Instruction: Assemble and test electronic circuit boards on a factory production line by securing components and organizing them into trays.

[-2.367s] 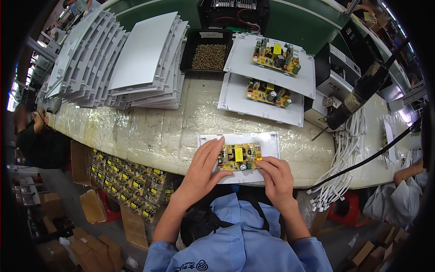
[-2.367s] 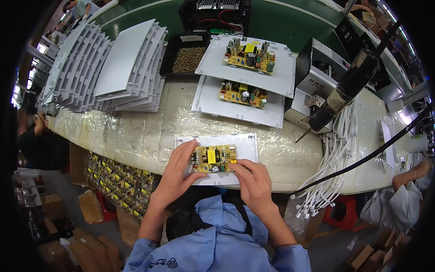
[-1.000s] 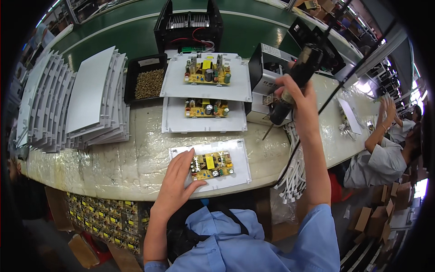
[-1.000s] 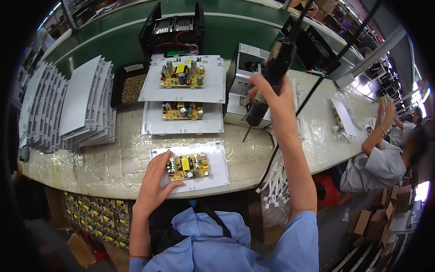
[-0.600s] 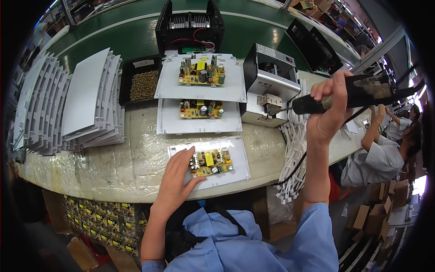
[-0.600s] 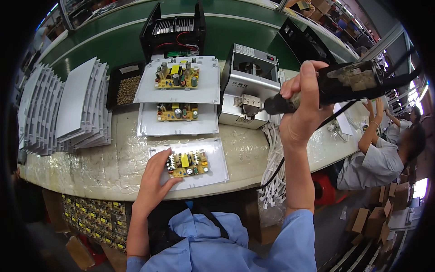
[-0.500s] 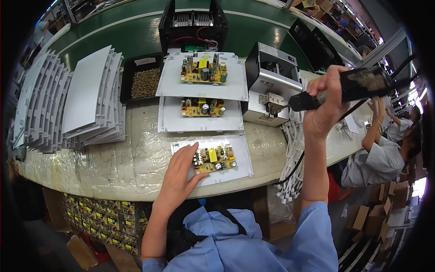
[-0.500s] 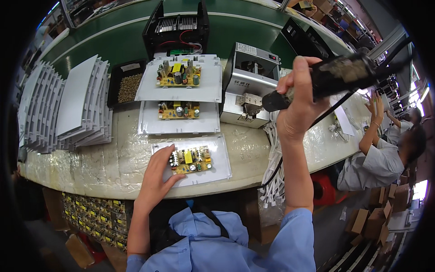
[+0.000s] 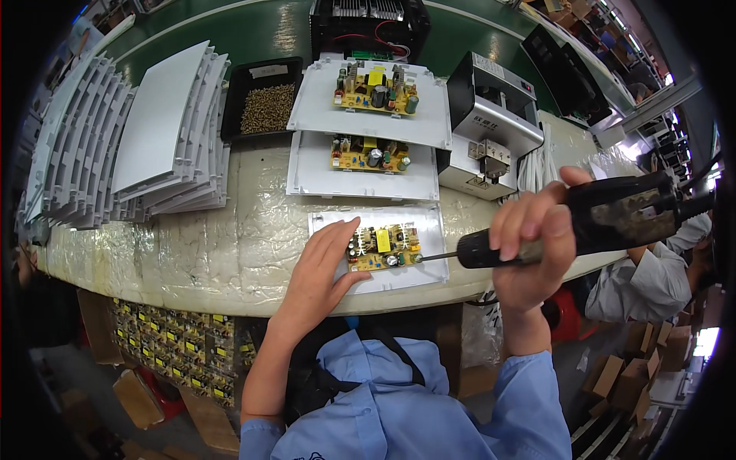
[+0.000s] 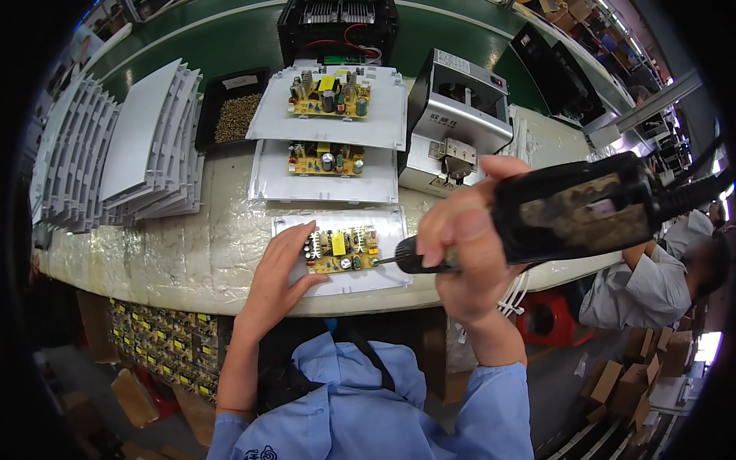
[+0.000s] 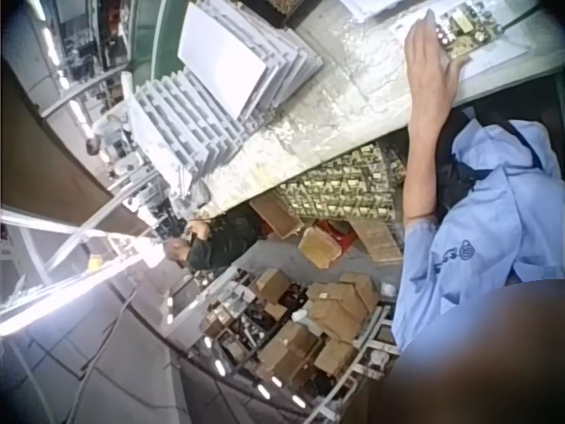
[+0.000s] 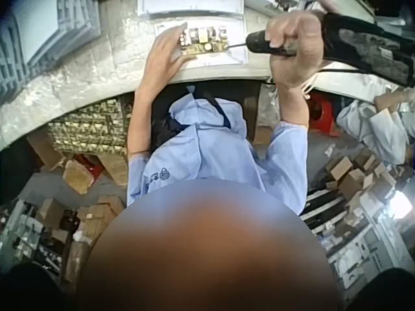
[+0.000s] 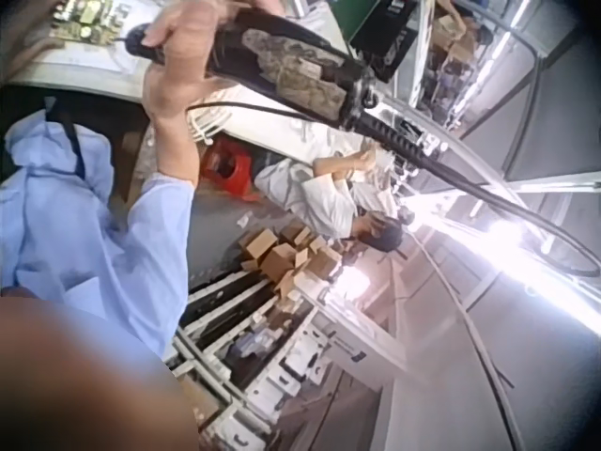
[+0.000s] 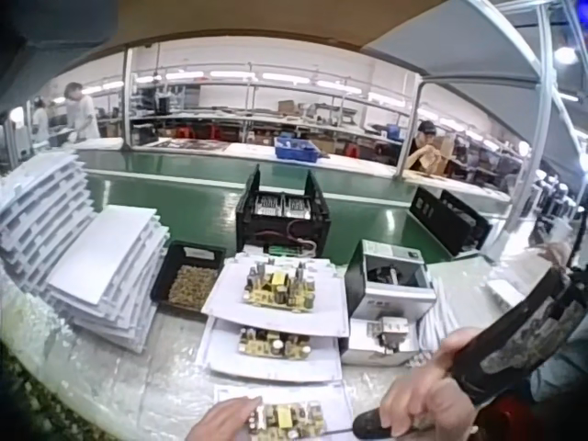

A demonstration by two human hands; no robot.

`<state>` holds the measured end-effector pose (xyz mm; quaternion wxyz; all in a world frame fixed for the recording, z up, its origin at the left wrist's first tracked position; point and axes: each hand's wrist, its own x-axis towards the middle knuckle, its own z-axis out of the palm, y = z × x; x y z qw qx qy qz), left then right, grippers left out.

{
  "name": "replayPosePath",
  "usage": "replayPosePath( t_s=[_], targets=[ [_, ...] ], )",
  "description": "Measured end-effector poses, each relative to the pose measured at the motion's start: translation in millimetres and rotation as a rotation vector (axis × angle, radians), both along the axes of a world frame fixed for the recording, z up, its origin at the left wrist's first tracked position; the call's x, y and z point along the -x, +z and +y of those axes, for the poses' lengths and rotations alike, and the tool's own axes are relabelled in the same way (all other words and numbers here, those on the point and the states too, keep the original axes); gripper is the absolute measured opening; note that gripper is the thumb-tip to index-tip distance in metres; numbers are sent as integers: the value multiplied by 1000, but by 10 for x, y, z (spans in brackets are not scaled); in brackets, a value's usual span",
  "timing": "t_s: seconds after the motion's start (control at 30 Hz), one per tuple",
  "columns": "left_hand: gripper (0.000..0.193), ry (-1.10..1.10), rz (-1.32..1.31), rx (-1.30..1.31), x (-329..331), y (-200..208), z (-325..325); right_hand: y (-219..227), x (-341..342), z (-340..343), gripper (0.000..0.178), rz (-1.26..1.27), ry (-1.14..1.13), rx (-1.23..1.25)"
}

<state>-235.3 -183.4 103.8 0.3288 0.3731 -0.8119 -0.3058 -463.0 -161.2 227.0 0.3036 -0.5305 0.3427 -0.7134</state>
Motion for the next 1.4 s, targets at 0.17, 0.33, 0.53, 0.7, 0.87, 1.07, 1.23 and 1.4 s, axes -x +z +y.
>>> replayPosePath(
  t_s=[0.17, 0.33, 0.53, 0.7, 0.87, 1.07, 1.23, 1.4],
  targets=[
    [78, 6, -1, -5, -6, 3, 1, -121, -106, -12, 43, 60, 5, -80],
    [78, 0, 8, -6, 6, 2, -6, -153, -178, -27, 40, 51, -10, -161],
    [77, 10, 9, 5, -18, 2, -7, -202, -153, -60, 33, 160, 124, -130],
    [76, 3, 16, 33, 13, 8, -17, -223, 39, -270, 41, 270, 625, -20],
    [75, -10, -18, 42, 13, 46, -8, -43, -9, -274, 28, 435, 738, -129],
    [75, 10, -45, 31, 16, 22, 5, -69, 99, -105, 29, 125, 268, 76],
    [73, -35, -18, 28, 148, 31, 8, 300, 437, -298, 25, 40, -368, 217],
    [75, -48, 30, 9, 198, 45, 3, 195, 513, -585, 24, 137, -501, 140]
  ],
)
